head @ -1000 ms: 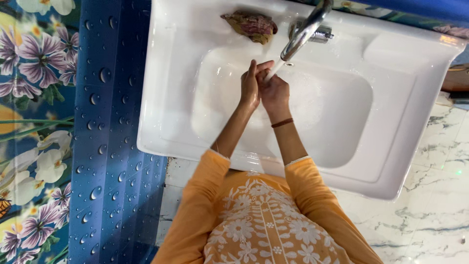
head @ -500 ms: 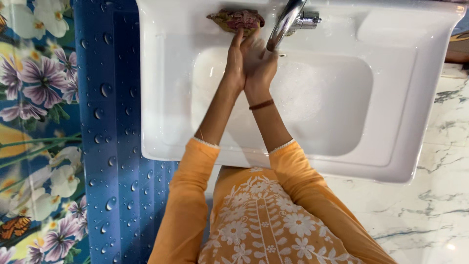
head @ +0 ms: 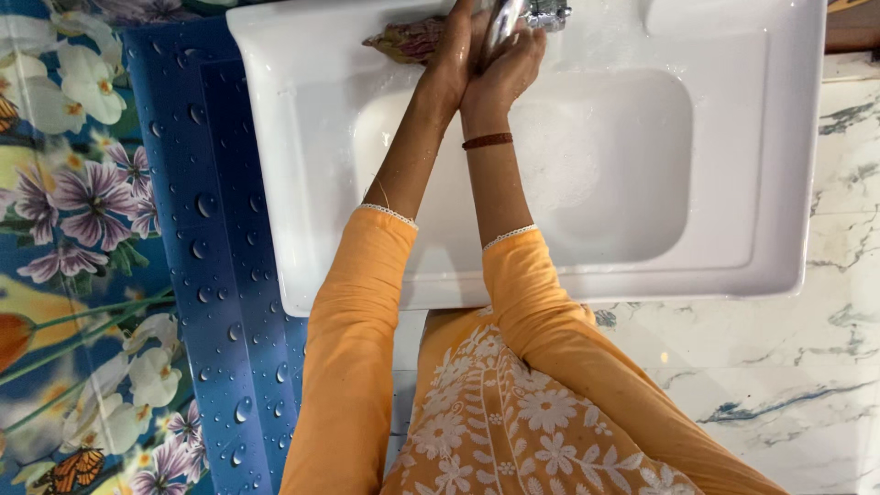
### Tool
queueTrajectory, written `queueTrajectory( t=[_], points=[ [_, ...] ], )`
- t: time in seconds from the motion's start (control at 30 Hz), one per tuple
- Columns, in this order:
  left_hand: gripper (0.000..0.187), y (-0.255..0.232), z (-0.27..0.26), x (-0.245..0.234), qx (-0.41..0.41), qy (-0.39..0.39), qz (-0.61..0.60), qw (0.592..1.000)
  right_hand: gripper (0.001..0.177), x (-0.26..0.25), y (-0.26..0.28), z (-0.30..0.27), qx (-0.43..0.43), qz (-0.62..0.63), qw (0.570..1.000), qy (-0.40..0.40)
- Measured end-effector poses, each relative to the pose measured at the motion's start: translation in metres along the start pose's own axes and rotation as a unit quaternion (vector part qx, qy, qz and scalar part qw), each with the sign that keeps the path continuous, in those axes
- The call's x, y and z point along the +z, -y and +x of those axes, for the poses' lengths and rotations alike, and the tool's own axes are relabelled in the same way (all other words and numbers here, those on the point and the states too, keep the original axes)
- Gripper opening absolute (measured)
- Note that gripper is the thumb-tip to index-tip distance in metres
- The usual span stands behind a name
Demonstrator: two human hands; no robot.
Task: The person washes their hands and a small cloth in a sink under running water from a faucet.
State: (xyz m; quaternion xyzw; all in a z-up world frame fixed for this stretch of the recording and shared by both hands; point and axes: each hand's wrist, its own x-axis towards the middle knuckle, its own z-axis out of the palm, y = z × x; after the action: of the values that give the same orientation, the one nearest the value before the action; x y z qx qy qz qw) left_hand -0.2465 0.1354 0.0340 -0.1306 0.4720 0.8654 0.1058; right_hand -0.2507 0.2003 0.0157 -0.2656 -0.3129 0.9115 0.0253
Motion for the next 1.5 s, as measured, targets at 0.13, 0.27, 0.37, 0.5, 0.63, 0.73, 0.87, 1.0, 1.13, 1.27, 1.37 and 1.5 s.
queueTrajectory(
  t=[0.13, 0.27, 0.37, 0.5, 0.63, 0.73, 0.87, 1.0, 1.13, 1.27, 1.37, 1.5],
  points=[
    [0.079, -0.001, 0.003, 0.0, -0.001, 0.003, 0.016, 1.0, 0.065, 0.004, 0.005, -0.01, -0.081, -0.013, 0.996, 0.024],
    [0.077, -0.005, 0.012, 0.005, 0.009, 0.0, 0.031, 0.999, 0.066, 0.008, 0.007, -0.011, -0.05, -0.053, 0.997, -0.017],
    [0.075, -0.005, 0.016, 0.009, 0.008, -0.019, 0.063, 0.998, 0.065, 0.008, 0.008, -0.012, -0.114, -0.072, 0.991, 0.021],
    [0.075, -0.006, 0.02, 0.009, 0.027, 0.006, 0.076, 0.997, 0.065, 0.007, 0.006, -0.01, -0.113, -0.054, 0.992, 0.033],
    [0.071, -0.006, 0.016, 0.01, 0.036, 0.005, 0.075, 0.996, 0.064, 0.009, 0.005, -0.009, -0.074, -0.091, 0.993, -0.022],
    [0.067, -0.007, 0.013, 0.011, 0.06, 0.039, 0.088, 0.994, 0.061, 0.006, 0.005, -0.007, -0.141, -0.084, 0.986, 0.027],
    [0.065, -0.008, 0.016, 0.013, 0.059, 0.064, 0.086, 0.992, 0.06, 0.003, 0.002, -0.006, -0.17, -0.077, 0.981, 0.054],
    [0.065, -0.014, 0.006, 0.016, 0.078, 0.094, 0.109, 0.987, 0.059, 0.007, 0.008, -0.013, -0.186, -0.093, 0.977, 0.054],
    [0.062, -0.025, -0.009, 0.027, 0.097, 0.104, 0.116, 0.983, 0.06, 0.012, 0.012, -0.02, -0.163, -0.088, 0.982, 0.034],
    [0.057, -0.032, -0.017, 0.035, 0.109, 0.096, 0.156, 0.977, 0.06, 0.01, 0.009, -0.017, -0.167, -0.085, 0.981, 0.041],
    [0.054, -0.033, -0.018, 0.035, 0.107, 0.079, 0.171, 0.976, 0.059, 0.009, 0.006, -0.011, -0.184, -0.088, 0.978, 0.037],
    [0.054, -0.023, -0.013, 0.027, 0.106, 0.064, 0.157, 0.98, 0.057, 0.002, 0.002, -0.004, -0.153, -0.071, 0.984, 0.05]
  ],
)
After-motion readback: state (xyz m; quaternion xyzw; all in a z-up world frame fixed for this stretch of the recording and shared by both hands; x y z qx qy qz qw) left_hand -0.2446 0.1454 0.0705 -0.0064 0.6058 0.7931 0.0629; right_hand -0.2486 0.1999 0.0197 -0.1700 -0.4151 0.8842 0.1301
